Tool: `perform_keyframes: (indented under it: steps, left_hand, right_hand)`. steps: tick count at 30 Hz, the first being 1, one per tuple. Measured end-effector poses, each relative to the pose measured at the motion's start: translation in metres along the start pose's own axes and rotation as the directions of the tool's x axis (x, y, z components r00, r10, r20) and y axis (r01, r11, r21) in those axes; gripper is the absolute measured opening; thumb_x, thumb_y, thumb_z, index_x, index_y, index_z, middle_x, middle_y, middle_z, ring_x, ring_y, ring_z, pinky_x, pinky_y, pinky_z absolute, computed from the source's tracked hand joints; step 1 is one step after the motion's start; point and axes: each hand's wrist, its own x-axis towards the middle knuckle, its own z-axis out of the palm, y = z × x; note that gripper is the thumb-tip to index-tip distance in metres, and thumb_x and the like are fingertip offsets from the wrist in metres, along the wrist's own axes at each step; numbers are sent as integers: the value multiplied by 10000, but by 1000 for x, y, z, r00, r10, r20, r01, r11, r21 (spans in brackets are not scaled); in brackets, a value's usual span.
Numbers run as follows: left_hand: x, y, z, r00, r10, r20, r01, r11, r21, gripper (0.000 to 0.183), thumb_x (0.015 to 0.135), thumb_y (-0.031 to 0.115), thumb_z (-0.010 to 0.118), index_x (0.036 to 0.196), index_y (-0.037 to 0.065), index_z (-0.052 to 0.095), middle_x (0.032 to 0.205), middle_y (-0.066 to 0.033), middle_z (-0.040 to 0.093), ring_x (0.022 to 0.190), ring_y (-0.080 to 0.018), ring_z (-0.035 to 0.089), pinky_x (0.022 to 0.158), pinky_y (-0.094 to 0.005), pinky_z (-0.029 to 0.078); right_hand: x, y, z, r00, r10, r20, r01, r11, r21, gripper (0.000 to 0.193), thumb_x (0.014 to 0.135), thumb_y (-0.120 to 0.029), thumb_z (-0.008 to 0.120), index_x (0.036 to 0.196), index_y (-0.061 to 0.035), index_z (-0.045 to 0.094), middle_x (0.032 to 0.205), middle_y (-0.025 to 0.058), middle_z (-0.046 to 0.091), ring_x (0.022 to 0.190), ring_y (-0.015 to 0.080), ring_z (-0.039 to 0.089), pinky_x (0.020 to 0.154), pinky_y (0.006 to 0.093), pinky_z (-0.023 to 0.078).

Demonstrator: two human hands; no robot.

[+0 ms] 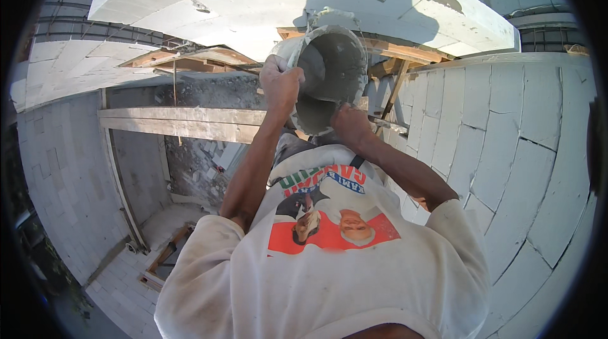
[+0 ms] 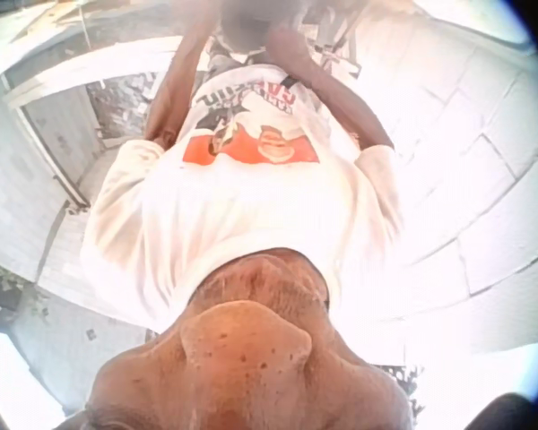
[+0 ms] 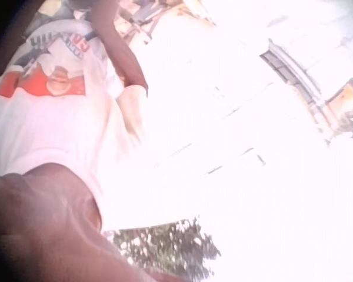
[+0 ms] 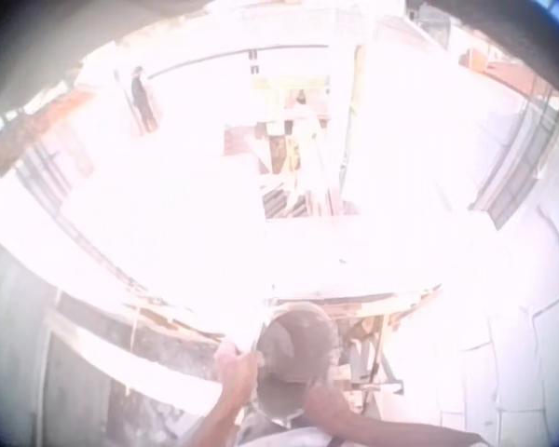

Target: The person builds a block wall by placing concrete blocks onto the wall, measuring them with a tape measure, tapping them into alignment with a hammer, and applying mortar from a bucket using a trowel.

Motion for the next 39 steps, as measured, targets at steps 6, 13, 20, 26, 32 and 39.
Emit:
perform_keyframes:
  steps: [6, 13, 20, 26, 32, 39]
  left_hand:
    - [-1, -1, 3, 998, -62, -6, 62, 997, -47, 269, 691, -90, 657, 740, 88, 462, 664, 7, 499, 560, -80, 441, 515, -256, 392]
    - [-2, -14, -5, 977, -212, 10, 208, 948, -243, 263, 670, -122, 622, 706, 85, 465, 667, -21, 544, 540, -107, 476, 495, -283, 408]
    - [-15, -37, -35, 932, -355, -68, 319, 896, -308, 227, 642, -115, 586, 741, 69, 497, 738, -26, 559, 616, -149, 540, 597, -304, 482]
    - [-23, -59, -45, 887, -398, -233, 389, 917, -87, 214, 620, -58, 614, 723, 69, 476, 719, 5, 434, 625, -148, 441, 585, -322, 387]
    - [-27, -80, -63, 899, -393, -192, 378, 919, -110, 208, 624, -52, 595, 723, 65, 454, 739, -8, 439, 650, -172, 455, 605, -340, 397]
    - [-54, -46, -56, 923, -311, -226, 293, 950, -110, 108, 647, 45, 626, 739, 19, 575, 772, -58, 555, 693, -202, 539, 667, -357, 472]
  right_hand:
    - [-22, 35, -13, 996, -83, 21, 56, 815, 576, 237, 871, -210, 691, 977, -2, 730, 972, 173, 732, 909, 277, 723, 727, 364, 570]
    - [-44, 59, 18, 996, -39, 85, -80, 109, 991, 303, 897, -276, 749, 986, 11, 711, 765, 16, 650, 709, 89, 548, 646, 292, 454]
    - [-96, 131, -28, 982, 182, 43, 17, -314, 949, 194, 967, -185, 626, 1032, -8, 675, 638, -27, 518, 514, 64, 452, 476, 251, 378]
    - [-122, 248, -104, 753, 615, -235, -47, 406, 913, 287, 977, -218, 568, 1142, -22, 697, 884, 91, 673, 794, 150, 643, 690, 329, 521]
    - [-93, 335, -145, 582, 608, -540, -718, 696, 10, 315, 932, -164, 610, 1198, -8, 677, 1106, 182, 697, 1031, 296, 734, 823, 396, 607]
    - [-110, 403, -115, 401, 758, -514, -823, 545, 162, 229, 928, -100, 591, 1083, -29, 744, 1119, 165, 677, 1005, 321, 725, 838, 430, 613]
